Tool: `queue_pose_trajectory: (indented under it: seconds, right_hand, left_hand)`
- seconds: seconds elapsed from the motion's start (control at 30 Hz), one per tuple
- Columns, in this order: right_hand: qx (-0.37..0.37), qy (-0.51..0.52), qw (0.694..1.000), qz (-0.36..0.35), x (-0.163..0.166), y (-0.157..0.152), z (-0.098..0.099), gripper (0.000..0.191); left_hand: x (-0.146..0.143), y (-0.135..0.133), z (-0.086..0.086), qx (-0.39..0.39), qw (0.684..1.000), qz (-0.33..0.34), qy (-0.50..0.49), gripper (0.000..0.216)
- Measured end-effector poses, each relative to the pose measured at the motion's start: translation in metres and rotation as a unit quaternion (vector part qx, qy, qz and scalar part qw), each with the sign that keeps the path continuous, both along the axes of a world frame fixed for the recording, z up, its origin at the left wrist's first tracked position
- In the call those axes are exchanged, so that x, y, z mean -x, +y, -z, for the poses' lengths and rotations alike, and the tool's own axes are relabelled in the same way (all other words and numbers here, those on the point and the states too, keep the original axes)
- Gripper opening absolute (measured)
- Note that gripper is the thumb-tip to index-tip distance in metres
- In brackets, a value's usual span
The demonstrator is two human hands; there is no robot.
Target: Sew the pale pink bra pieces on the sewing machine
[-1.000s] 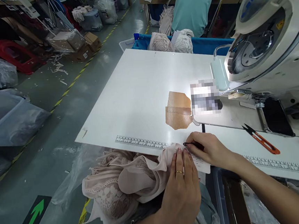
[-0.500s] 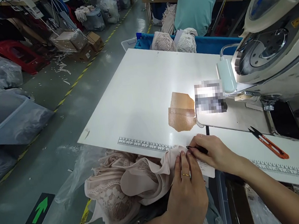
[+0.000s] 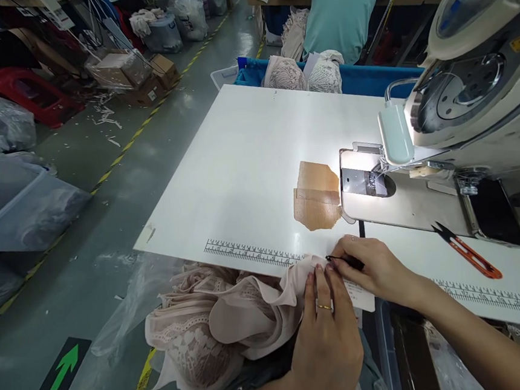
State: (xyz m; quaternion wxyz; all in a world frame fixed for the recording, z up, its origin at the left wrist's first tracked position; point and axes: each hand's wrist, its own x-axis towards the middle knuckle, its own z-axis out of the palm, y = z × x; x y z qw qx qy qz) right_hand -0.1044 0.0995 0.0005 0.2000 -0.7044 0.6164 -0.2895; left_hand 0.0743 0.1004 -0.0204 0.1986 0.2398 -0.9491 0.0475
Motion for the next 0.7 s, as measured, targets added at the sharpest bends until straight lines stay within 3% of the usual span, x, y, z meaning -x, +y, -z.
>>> queue_pose_trajectory:
  seconds: [0.27, 0.47, 0.7]
  right_hand:
    - [-0.011, -0.007, 1.0, -0.02, 0.003, 0.0008, 0.001, 0.017]
    - [0.007, -0.018, 1.0, 0.007, 0.0015, 0.0007, 0.0015, 0.015]
    - [0.004, -0.013, 1.0, -0.025, 0.0025, 0.0002, 0.0039, 0.015]
  left_hand:
    - [0.0006, 0.0006, 0.0015, -0.004, 1.0, -0.004, -0.001, 0.045]
    - [0.0004, 0.0007, 0.0001, -0.015, 1.0, -0.011, 0.006, 0.043]
    - [0.002, 0.0005, -0.0005, -0.013, 1.0, -0.011, 0.009, 0.039]
